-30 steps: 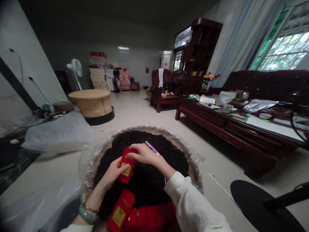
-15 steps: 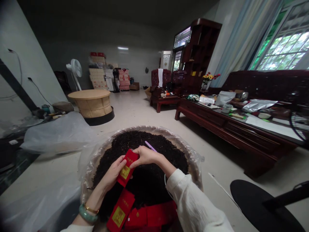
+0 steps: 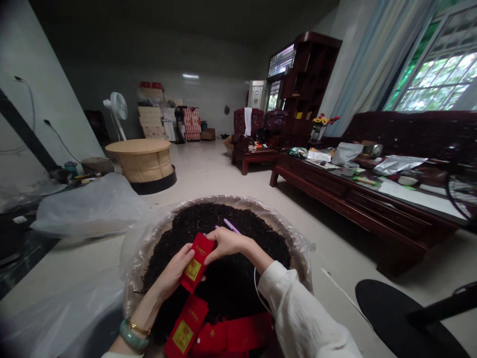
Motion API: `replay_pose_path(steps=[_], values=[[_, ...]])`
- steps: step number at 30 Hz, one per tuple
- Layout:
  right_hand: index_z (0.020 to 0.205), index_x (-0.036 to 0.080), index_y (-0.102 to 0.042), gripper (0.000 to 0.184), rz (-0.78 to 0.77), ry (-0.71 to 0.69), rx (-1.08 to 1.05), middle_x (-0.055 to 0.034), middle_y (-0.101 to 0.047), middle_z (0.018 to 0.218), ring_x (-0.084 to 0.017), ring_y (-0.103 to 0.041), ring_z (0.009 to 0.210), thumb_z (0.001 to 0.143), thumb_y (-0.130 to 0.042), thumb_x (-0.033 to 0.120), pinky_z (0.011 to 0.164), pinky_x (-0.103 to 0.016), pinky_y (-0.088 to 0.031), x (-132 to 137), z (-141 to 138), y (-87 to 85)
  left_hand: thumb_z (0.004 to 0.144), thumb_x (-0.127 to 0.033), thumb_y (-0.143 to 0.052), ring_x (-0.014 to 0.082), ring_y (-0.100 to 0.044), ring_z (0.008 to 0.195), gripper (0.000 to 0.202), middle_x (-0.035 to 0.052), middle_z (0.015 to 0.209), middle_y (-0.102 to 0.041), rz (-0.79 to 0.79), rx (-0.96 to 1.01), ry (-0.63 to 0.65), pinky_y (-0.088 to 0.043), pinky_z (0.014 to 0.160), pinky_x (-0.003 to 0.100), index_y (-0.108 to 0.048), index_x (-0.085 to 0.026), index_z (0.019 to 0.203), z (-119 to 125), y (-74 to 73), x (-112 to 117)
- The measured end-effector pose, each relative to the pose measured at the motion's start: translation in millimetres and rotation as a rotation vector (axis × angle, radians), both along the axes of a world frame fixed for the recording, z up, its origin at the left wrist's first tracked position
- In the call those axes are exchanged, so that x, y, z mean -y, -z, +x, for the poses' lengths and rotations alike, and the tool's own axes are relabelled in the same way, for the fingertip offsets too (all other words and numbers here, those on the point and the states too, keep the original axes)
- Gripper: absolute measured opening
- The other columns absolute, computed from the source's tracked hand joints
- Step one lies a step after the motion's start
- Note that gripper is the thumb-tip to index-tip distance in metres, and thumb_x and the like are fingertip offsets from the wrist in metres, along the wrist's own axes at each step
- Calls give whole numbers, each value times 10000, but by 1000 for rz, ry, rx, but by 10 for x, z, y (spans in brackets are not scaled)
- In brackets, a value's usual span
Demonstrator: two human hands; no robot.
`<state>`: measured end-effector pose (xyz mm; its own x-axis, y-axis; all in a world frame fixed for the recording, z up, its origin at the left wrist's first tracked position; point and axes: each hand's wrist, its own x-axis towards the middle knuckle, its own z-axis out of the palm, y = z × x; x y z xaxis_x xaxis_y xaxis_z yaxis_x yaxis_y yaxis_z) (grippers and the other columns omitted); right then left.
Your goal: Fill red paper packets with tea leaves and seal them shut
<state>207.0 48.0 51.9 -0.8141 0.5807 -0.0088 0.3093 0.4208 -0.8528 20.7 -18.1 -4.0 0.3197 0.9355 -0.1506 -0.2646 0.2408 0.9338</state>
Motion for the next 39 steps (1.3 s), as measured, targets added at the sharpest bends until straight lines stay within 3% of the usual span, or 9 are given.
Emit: replay_pose_path(steps=[8, 12, 17, 22, 27, 31, 34, 36, 39], values=[[804, 150, -645, 472, -204, -6, -12, 19, -632, 654, -143, -592, 586, 543, -786, 517, 635, -368, -507, 12, -11, -30, 736, -537, -649, 163, -669, 568, 485, 30, 818, -668, -19, 35, 72, -544, 509, 281, -454, -191, 1015, -16, -43, 20], [761, 139, -646, 458, -178, 16, -37, 32, -612, 596, -106, -539, 528, 545, -785, 518, 593, -313, -482, -11, -9, -3, 747, -538, -634, 152, -663, 508, 511, 57, 901, -678, 3, -12, 113, -498, 465, 239, -404, -203, 1057, -52, -8, 17], [722, 138, -608, 477, -175, 86, -87, 61, -582, 583, -70, -510, 508, 471, -828, 478, 500, -195, -415, -84, 23, 38, 612, -423, -782, 135, -647, 523, 630, 58, 910, -687, 20, -69, 93, -504, 497, 245, -418, -200, 1075, -60, -31, 32], [743, 133, -625, 424, -207, 115, -98, 71, -563, 508, -41, -450, 394, 517, -822, 433, 379, -154, -349, -143, 97, 20, 548, -360, -814, 144, -647, 523, 597, 29, 798, -679, 23, -163, 60, -483, 503, 238, -516, -156, 1024, -60, -39, 43], [707, 128, -614, 396, -295, 201, -248, 41, -601, 521, -76, -541, 433, 528, -819, 416, 428, -187, -463, -164, 119, 88, 549, -347, -808, 175, -672, 589, 495, 23, 762, -684, 28, -221, 13, -498, 551, 254, -583, -138, 938, -95, 65, 23], [689, 137, -586, 403, -301, 331, -368, 52, -573, 492, -87, -547, 430, 533, -814, 430, 426, -203, -471, -165, 165, 220, 563, -342, -803, 189, -681, 653, 457, 36, 763, -706, 72, -247, -37, -508, 606, 268, -614, -132, 922, -143, 169, 0], [729, 143, -600, 406, -266, 355, -318, 44, -579, 527, -100, -560, 459, 579, -782, 474, 450, -222, -470, -122, 238, 279, 557, -331, -809, 196, -685, 712, 460, 54, 821, -727, 107, -242, -111, -513, 663, 281, -631, -132, 932, -175, 232, -16], [778, 146, -637, 396, -185, 291, -197, 5, -634, 629, -138, -618, 574, 613, -763, 483, 549, -268, -506, -58, 275, 267, 556, -335, -810, 201, -685, 734, 468, 60, 841, -734, 116, -234, -150, -514, 689, 291, -638, -133, 942, -178, 253, -24], [893, 177, -680, 341, 109, 260, -61, -58, -692, 892, -211, -643, 883, 673, -750, 427, 815, -373, -494, 84, 255, 181, 542, -345, -817, 207, -683, 733, 477, 61, 825, -737, 123, -230, -189, -515, 702, 301, -650, -129, 934, -147, 250, -20]])
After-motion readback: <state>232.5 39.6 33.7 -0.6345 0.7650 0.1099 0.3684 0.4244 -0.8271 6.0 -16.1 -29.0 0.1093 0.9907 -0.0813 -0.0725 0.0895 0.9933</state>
